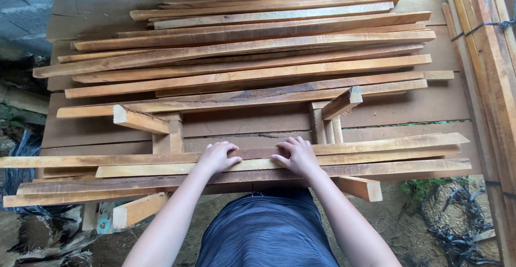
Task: The person arranges long wooden planks on a wooden workbench, aligning them into a neat stack. They then use black straps to tie the stack of planks together, securing them in place.
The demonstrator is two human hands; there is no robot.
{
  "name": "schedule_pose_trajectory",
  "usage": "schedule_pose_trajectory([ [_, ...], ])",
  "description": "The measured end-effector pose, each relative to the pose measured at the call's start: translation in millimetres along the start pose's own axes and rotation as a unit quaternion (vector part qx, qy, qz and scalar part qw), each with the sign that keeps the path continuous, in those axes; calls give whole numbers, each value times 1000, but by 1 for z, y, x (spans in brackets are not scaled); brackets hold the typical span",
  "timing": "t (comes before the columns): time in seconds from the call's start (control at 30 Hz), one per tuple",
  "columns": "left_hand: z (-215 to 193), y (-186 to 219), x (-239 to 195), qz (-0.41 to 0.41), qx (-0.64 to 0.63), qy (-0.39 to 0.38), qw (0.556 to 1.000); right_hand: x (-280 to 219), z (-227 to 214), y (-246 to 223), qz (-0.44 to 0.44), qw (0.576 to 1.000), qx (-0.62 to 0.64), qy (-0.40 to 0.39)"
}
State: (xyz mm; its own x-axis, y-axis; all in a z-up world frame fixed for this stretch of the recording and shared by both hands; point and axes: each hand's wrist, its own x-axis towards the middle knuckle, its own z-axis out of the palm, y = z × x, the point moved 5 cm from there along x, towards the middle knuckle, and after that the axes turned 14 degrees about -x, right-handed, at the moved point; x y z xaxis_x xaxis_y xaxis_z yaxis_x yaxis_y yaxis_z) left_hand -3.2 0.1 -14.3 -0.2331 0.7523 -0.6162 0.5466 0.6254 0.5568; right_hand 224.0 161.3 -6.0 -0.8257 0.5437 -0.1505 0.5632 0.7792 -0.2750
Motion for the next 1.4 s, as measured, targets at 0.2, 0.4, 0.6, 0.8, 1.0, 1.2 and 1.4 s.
schedule_pose_trajectory([
  [0.2,8,-5,5,0,-3,8,1000,3,-1,-26,3,1000,-10,-17],
  [0.4,10,15,-8,-3,75,12,997,5,8,-22,16,1000,-8,3],
  [0.6,3,21,-4,-32,86,5,996,2,6,-24,11,997,-2,73],
  [0.8,11,16,14,-78,116,-38,989,1,11,-18,22,996,13,88],
  [1.0,19,8,5,-40,70,-6,997,0,10,-19,-7,997,-19,76],
  [1.2,40,13,-47,190,246,151,938,-27,-21,-39,-100,976,-179,-70],
  [1.4,56,-15,-22,192,283,204,917,-24,4,-29,-94,976,-186,-67],
])
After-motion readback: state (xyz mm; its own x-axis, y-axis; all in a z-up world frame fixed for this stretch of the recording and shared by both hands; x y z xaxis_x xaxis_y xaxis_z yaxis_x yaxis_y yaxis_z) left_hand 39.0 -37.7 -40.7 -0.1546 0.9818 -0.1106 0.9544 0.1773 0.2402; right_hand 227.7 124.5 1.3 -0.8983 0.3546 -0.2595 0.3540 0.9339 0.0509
